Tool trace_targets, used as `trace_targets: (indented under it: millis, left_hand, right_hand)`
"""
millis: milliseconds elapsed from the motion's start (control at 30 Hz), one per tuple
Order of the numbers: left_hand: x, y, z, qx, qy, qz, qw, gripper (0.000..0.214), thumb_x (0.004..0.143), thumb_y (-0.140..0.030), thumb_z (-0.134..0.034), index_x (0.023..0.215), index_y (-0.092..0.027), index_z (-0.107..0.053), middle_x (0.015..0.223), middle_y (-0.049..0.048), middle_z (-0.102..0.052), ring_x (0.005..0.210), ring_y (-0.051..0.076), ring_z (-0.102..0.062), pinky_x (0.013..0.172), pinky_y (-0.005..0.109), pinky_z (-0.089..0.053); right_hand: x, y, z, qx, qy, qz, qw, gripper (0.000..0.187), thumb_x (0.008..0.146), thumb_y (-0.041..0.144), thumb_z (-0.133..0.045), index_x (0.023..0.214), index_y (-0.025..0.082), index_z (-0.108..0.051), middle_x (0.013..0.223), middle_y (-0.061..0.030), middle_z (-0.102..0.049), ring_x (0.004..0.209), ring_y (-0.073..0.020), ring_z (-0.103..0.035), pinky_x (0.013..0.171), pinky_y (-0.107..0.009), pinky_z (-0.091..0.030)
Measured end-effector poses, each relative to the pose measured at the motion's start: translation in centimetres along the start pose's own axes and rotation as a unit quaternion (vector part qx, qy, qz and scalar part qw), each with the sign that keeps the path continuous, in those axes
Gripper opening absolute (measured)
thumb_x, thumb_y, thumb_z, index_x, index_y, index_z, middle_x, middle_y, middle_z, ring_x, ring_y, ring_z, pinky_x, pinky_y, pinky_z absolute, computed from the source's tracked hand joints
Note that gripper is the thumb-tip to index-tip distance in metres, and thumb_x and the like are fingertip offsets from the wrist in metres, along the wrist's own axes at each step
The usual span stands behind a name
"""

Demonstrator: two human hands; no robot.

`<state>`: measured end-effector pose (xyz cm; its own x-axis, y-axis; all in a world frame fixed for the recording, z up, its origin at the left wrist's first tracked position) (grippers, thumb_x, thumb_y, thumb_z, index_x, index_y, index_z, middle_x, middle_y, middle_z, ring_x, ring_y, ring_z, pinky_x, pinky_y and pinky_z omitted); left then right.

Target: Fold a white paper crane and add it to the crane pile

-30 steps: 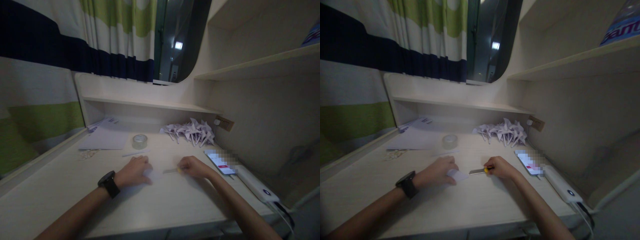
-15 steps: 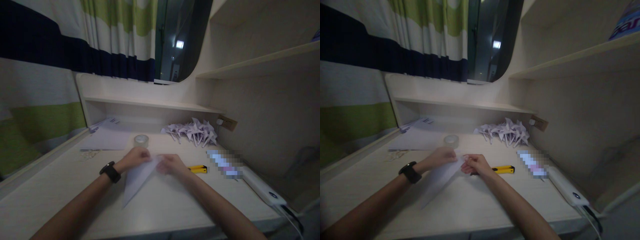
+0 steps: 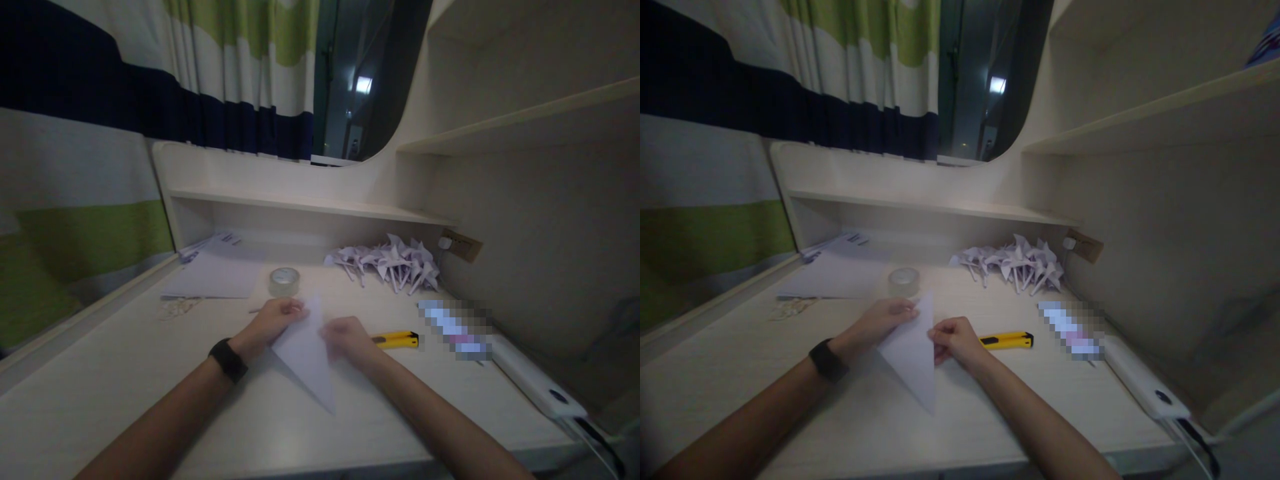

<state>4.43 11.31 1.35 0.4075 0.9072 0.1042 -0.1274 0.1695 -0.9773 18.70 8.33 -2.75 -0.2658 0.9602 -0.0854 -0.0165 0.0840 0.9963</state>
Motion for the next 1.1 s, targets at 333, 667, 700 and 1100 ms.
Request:
trace_targets:
  millis: [333,667,700,1100]
  left_hand:
    - [-0.3,-0.4,0.3,-0.105,-0.025,0.000,0.994,0.030,0.076,-0.042,-0.070,0.077,-0.012,-0.063,0.069,0.0041,-0.064,0.057,0.014,-0.057,0.052,0.025,-0.041]
    - [-1.7,-4.4,4.6,-0.013,-0.060,-0.094,0.994,0.021,0.075,-0.036,-0.073,0.080,-0.015,-0.074,0.088,0.0071,-0.074,0.085,0.022,-0.066,0.084,0.035,-0.048]
    - [-2.2,-4.8,4.6,-0.004,-0.040,-0.094,0.995,0.021,0.075,-0.036,-0.074,0.083,-0.017,-0.075,0.092,0.0073,-0.074,0.089,0.023,-0.066,0.086,0.037,-0.048]
    - [-2.4,-2.9,0.9,0.348,0.024,-0.159,0.923,0.031,0.091,-0.041,-0.050,0.100,-0.018,-0.069,0.105,0.0086,-0.071,0.099,0.024,-0.064,0.089,0.038,-0.048]
  right_hand:
    - [-0.5,1.2,-0.6,-0.133,0.054,0.061,0.988,0.043,0.069,0.054,-0.071,0.078,0.013,-0.071,0.058,-0.0014,-0.063,0.046,-0.0111,-0.054,0.044,-0.023,-0.043]
    - [-3.9,7.0,1.2,-0.375,-0.090,0.243,0.890,0.030,0.091,0.039,-0.052,0.105,0.024,-0.073,0.094,-0.0055,-0.075,0.084,-0.0222,-0.069,0.078,-0.032,-0.053]
    - [-4.4,7.3,1.0,-0.391,-0.092,0.273,0.874,0.029,0.091,0.036,-0.052,0.107,0.024,-0.073,0.104,-0.0063,-0.073,0.093,-0.0225,-0.068,0.085,-0.034,-0.052]
    - [-5.6,3.7,-2.5,-0.577,-0.039,0.297,0.760,0.044,0.078,0.018,-0.061,0.122,0.018,-0.062,0.127,-0.0162,-0.060,0.112,-0.0282,-0.057,0.095,-0.043,-0.047]
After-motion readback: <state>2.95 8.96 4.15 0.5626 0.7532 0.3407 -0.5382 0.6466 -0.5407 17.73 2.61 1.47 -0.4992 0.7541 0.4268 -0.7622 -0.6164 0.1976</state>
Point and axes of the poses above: each hand's wrist, its own x-axis towards the middle knuckle, its own z-axis out of the back of the hand, y = z × x, the point moved 9 cm from there along x, towards the middle knuckle
